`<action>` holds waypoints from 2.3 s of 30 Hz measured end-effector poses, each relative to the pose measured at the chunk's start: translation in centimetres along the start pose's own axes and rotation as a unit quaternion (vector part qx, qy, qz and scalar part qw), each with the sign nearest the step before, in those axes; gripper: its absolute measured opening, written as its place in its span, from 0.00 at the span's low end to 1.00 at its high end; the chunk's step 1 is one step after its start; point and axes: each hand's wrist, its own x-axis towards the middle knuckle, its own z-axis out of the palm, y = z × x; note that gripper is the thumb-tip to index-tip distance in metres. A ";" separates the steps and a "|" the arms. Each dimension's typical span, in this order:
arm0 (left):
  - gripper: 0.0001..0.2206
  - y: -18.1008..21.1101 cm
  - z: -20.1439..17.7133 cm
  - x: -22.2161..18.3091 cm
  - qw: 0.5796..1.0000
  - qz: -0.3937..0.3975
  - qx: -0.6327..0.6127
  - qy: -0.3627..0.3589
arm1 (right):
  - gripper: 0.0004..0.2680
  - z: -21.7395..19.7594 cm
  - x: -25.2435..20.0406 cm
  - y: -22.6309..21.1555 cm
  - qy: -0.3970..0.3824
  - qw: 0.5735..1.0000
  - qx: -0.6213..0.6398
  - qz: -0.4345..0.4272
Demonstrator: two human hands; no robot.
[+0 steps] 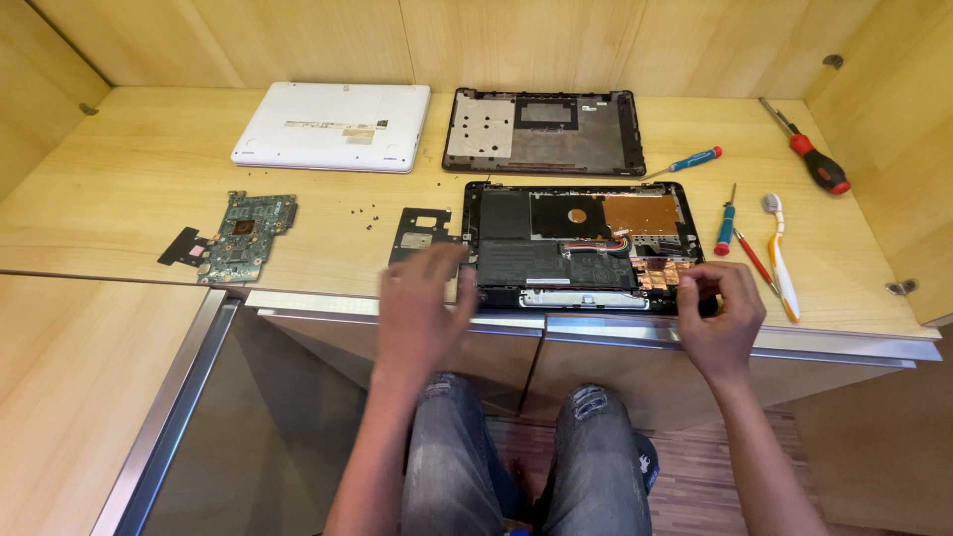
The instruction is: Cleaning internal laptop components with a brush and reassembling the motherboard and internal brackets.
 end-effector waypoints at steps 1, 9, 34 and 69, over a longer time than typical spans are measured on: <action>0.14 -1.5 0.0 0.3 1.000 -0.001 0.003 -0.001 | 0.03 -0.2 -0.1 -0.6 -0.001 1.000 0.003 0.001; 0.43 -4.7 3.5 0.9 0.938 -0.303 0.119 -0.116 | 0.02 0.4 -0.1 -1.8 0.053 0.994 -0.094 -0.007; 0.10 -6.1 0.7 0.3 0.879 -0.299 -0.367 0.052 | 0.02 1.0 -1.5 0.0 0.020 0.981 -0.186 -0.053; 0.29 -36.3 -9.3 -1.9 0.878 -0.383 0.231 -0.171 | 0.10 12.4 0.7 -10.1 -0.044 0.875 0.359 0.323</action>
